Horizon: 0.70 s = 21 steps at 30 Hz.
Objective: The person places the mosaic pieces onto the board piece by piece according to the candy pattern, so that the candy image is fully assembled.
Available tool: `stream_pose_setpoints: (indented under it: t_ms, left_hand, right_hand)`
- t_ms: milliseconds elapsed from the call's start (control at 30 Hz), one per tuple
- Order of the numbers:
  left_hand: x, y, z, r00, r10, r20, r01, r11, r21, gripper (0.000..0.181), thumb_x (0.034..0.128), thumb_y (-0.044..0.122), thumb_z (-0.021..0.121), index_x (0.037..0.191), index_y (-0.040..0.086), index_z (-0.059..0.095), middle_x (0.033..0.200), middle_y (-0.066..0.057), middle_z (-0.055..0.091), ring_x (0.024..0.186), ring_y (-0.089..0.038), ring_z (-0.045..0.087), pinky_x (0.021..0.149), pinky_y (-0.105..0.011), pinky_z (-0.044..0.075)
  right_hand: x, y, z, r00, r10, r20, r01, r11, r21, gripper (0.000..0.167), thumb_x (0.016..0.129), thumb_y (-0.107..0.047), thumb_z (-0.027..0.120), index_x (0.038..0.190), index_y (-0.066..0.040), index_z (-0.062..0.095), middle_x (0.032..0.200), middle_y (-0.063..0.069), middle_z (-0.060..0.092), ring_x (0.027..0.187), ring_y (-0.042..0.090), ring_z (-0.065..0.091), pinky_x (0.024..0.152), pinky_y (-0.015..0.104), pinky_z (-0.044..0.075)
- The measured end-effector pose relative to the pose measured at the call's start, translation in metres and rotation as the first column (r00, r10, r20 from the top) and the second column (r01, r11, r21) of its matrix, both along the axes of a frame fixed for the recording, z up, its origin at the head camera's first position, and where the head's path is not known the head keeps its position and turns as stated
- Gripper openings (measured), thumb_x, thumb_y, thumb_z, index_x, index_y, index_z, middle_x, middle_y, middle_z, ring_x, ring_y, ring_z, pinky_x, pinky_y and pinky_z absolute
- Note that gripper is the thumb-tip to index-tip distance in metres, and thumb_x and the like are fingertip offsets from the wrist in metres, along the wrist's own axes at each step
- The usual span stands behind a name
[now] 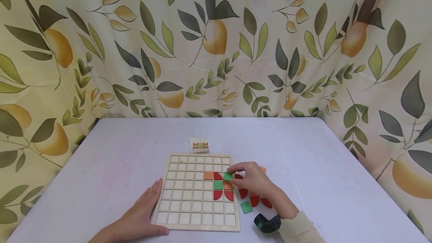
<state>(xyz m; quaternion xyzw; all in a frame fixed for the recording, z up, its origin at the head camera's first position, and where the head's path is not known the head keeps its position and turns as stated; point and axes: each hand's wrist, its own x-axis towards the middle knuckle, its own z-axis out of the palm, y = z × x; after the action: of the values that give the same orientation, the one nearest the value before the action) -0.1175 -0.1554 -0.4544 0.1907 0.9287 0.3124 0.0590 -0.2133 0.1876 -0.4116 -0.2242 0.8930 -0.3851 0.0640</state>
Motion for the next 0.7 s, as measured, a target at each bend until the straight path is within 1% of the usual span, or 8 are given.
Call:
stream_pose_setpoints:
  t_ms: [100, 267, 333, 433, 533, 633, 700]
  left_hand:
    - [0.000, 0.000, 0.000, 1.000, 0.001, 0.005, -0.001, 1.000, 0.003, 0.132, 0.0577, 0.073, 0.066, 0.146, -0.001, 0.002, 0.152, -0.012, 0.005, 0.138, -0.023, 0.003, 0.101, -0.011, -0.012]
    - [0.000, 0.001, 0.000, 0.999, 0.010, 0.035, -0.010, 1.000, 0.005, 0.132, 0.0572, 0.073, 0.066, 0.146, -0.001, 0.002, 0.152, -0.012, 0.004, 0.139, -0.023, 0.002, 0.099, -0.011, -0.014]
    - [0.000, 0.001, 0.000, 0.999, 0.012, 0.037, -0.012, 1.000, 0.004, 0.132, 0.0572, 0.073, 0.066, 0.146, -0.002, 0.002, 0.152, -0.013, 0.004, 0.139, -0.023, 0.002, 0.099, -0.011, -0.014]
    - [0.000, 0.000, 0.001, 0.999, 0.015, 0.035, -0.015, 1.000, 0.001, 0.132, 0.0573, 0.073, 0.066, 0.146, -0.002, 0.002, 0.152, -0.012, 0.005, 0.139, -0.022, 0.002, 0.100, -0.011, -0.013]
    - [0.000, 0.000, 0.001, 0.999, 0.014, 0.034, -0.014, 1.000, 0.001, 0.132, 0.0574, 0.073, 0.066, 0.146, -0.002, 0.002, 0.152, -0.012, 0.005, 0.139, -0.023, 0.002, 0.100, -0.011, -0.014]
    - [0.000, 0.001, 0.001, 0.999, 0.015, 0.036, -0.015, 1.000, 0.001, 0.132, 0.0569, 0.073, 0.066, 0.146, -0.001, 0.002, 0.152, -0.012, 0.005, 0.139, -0.023, 0.002, 0.099, -0.010, -0.014]
    - [0.000, 0.002, 0.000, 0.999, 0.016, 0.036, -0.016, 1.000, 0.002, 0.133, 0.0567, 0.073, 0.066, 0.146, -0.001, 0.002, 0.152, -0.012, 0.005, 0.139, -0.023, 0.002, 0.099, -0.010, -0.014]
  right_hand:
    - [0.001, -0.006, 0.001, 1.000, 0.020, 0.005, -0.019, 1.000, -0.017, 0.025, 0.077, -0.019, 0.075, 0.102, -0.016, 0.071, 0.099, -0.006, 0.066, 0.098, 0.020, 0.056, 0.088, 0.048, 0.045]
    - [0.002, -0.015, 0.000, 0.997, 0.075, -0.010, -0.075, 0.997, -0.018, 0.025, 0.079, -0.022, 0.074, 0.103, -0.017, 0.071, 0.103, -0.005, 0.065, 0.100, 0.020, 0.055, 0.087, 0.046, 0.045]
    - [0.001, -0.018, -0.001, 0.996, 0.092, -0.023, -0.092, 0.996, -0.019, 0.024, 0.079, -0.021, 0.073, 0.103, -0.016, 0.071, 0.104, -0.005, 0.065, 0.101, 0.020, 0.055, 0.085, 0.045, 0.046]
    - [0.001, -0.024, -0.002, 0.993, 0.111, -0.042, -0.112, 0.994, -0.017, 0.023, 0.080, -0.021, 0.073, 0.102, -0.016, 0.071, 0.103, -0.006, 0.065, 0.098, 0.018, 0.056, 0.081, 0.041, 0.049]
    - [0.002, -0.030, -0.005, 0.989, 0.136, -0.054, -0.137, 0.991, -0.014, 0.024, 0.080, -0.021, 0.073, 0.103, -0.014, 0.071, 0.099, -0.008, 0.066, 0.090, 0.016, 0.057, 0.077, 0.035, 0.050]
    - [0.002, -0.034, -0.007, 0.986, 0.155, -0.066, -0.156, 0.987, -0.023, 0.024, 0.079, -0.019, 0.073, 0.103, -0.013, 0.071, 0.096, -0.009, 0.065, 0.085, 0.014, 0.057, 0.077, 0.032, 0.050]
    - [0.002, -0.035, -0.008, 0.984, 0.160, -0.082, -0.164, 0.986, -0.037, 0.024, 0.079, -0.016, 0.074, 0.102, -0.013, 0.071, 0.096, -0.009, 0.066, 0.085, 0.013, 0.058, 0.077, 0.031, 0.050]
